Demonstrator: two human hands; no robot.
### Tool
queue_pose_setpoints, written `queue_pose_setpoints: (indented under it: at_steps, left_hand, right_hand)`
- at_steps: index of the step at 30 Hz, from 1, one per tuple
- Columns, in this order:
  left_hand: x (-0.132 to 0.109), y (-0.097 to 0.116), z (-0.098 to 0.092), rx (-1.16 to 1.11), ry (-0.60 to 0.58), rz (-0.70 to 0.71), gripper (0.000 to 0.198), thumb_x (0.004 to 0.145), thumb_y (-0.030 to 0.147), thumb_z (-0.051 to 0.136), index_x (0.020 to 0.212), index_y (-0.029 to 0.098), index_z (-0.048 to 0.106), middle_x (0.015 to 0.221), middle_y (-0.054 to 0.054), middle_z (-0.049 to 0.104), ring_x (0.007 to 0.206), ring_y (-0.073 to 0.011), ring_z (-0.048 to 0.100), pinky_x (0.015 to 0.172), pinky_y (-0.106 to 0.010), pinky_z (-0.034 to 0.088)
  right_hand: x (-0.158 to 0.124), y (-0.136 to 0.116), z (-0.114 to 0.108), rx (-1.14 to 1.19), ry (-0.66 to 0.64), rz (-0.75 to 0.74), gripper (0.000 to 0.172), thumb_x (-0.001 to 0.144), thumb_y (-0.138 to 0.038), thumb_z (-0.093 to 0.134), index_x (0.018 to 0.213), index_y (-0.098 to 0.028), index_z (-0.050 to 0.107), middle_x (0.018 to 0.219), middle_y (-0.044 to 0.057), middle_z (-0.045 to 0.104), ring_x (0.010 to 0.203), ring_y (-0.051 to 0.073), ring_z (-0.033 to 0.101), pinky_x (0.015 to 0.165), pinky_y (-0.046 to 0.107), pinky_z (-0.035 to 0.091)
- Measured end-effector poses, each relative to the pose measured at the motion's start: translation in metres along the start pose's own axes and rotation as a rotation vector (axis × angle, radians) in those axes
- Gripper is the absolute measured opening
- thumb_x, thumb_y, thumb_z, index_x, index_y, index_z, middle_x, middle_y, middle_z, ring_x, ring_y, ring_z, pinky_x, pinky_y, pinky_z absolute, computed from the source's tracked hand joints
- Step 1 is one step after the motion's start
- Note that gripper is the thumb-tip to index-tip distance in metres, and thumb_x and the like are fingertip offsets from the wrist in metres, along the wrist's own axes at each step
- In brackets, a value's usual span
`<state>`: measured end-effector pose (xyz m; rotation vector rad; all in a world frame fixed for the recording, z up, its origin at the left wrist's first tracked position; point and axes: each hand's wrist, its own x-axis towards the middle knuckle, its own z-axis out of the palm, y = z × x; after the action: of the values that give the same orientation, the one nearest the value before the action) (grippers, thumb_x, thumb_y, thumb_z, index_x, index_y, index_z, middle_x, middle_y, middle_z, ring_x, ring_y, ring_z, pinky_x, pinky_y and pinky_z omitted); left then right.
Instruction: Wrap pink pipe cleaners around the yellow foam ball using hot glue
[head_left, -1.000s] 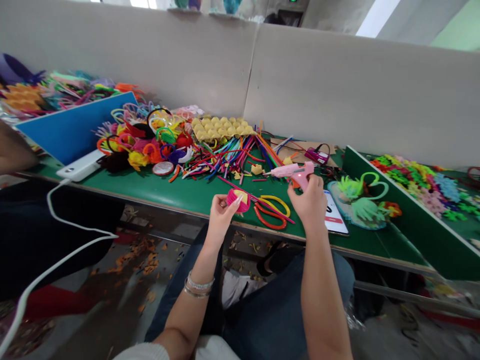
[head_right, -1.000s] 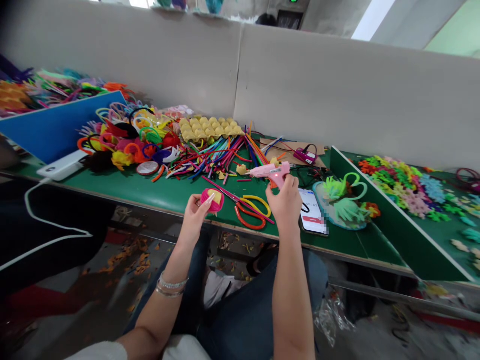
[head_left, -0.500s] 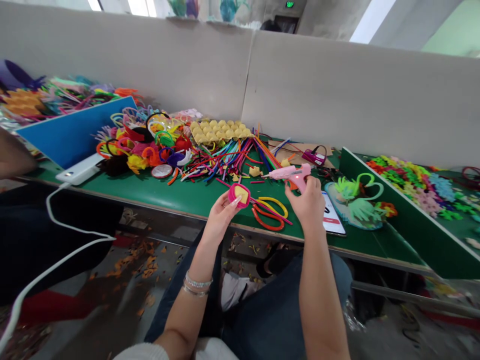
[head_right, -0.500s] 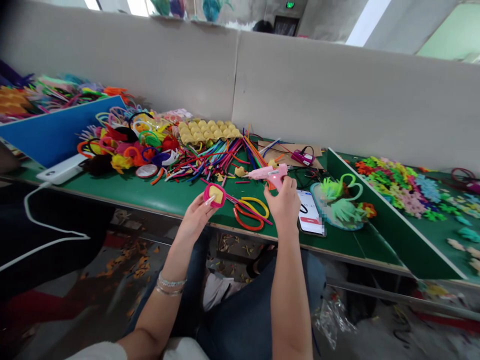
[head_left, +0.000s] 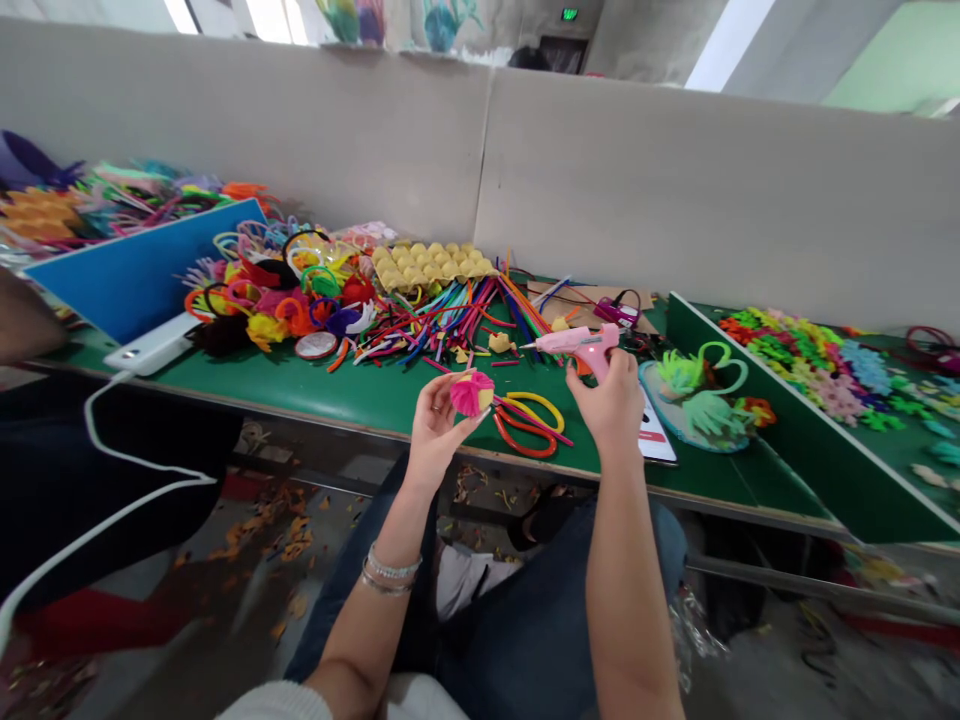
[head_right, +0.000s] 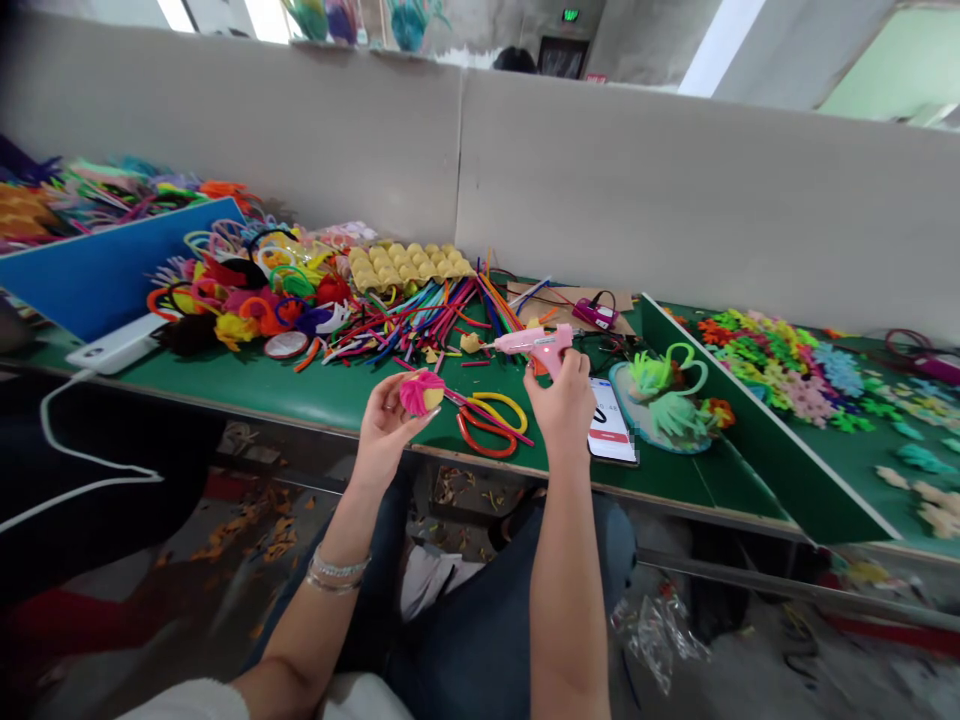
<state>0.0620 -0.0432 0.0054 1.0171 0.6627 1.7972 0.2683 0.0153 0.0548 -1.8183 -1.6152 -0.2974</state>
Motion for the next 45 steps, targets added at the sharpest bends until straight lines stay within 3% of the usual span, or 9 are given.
queue_pose_setpoints:
  at_steps: [8,14,23,33,38,45]
  left_hand:
    - [-0.004,0.009,0.005,0.114,-0.039,0.137,0.059,0.067,0.021,0.075,0.116,0.026,0.042,0.123,-0.009,0.053,0.121,-0.0214,0.050,0.104,-0.039,0.040]
    - [-0.007,0.012,0.002,0.100,-0.083,0.019,0.055,0.062,0.019,0.077,0.110,0.023,0.052,0.110,-0.006,0.061,0.107,-0.0192,0.058,0.096,-0.036,0.047]
    - [-0.011,0.019,-0.005,-0.058,-0.240,-0.154,0.052,0.061,0.033,0.077,0.109,0.019,0.063,0.116,-0.011,0.064,0.103,-0.0258,0.062,0.085,-0.034,0.054]
    - [-0.015,0.022,0.000,-0.085,-0.254,-0.147,0.056,0.057,0.031,0.079,0.110,0.021,0.063,0.121,-0.013,0.060,0.109,-0.0276,0.058,0.087,-0.035,0.052]
    - [-0.014,0.022,0.000,-0.025,-0.267,-0.144,0.059,0.058,0.040,0.078,0.111,0.020,0.062,0.121,-0.014,0.060,0.109,-0.0289,0.058,0.087,-0.036,0.053]
    - [-0.016,0.016,-0.004,0.017,-0.350,-0.088,0.060,0.061,0.035,0.077,0.117,0.025,0.057,0.123,-0.012,0.058,0.114,-0.0284,0.055,0.087,-0.037,0.054]
  right_hand:
    - [-0.001,0.004,0.004,0.037,0.039,-0.010,0.036,0.073,-0.042,0.056,0.095,-0.016,0.046,0.093,0.011,0.052,0.076,0.023,0.054,0.061,0.035,0.044]
    - [-0.001,0.005,0.004,0.055,0.028,-0.013,0.038,0.073,-0.043,0.056,0.098,-0.016,0.045,0.095,0.012,0.051,0.080,0.025,0.054,0.065,0.037,0.045]
    - [-0.005,0.009,-0.002,-0.002,-0.021,0.000,0.041,0.073,-0.044,0.056,0.100,-0.015,0.045,0.096,0.013,0.052,0.082,0.026,0.055,0.065,0.037,0.045]
    - [-0.013,0.019,-0.009,-0.020,-0.010,-0.003,0.043,0.076,-0.049,0.051,0.100,-0.015,0.046,0.096,0.013,0.053,0.080,0.025,0.055,0.061,0.035,0.044]
    - [-0.013,0.019,-0.010,-0.011,-0.016,-0.021,0.043,0.076,-0.051,0.051,0.100,-0.016,0.046,0.096,0.013,0.052,0.080,0.025,0.054,0.061,0.035,0.043]
    - [-0.012,0.015,-0.006,-0.009,0.011,-0.074,0.041,0.076,-0.049,0.052,0.100,-0.016,0.046,0.095,0.012,0.051,0.078,0.023,0.054,0.058,0.032,0.043]
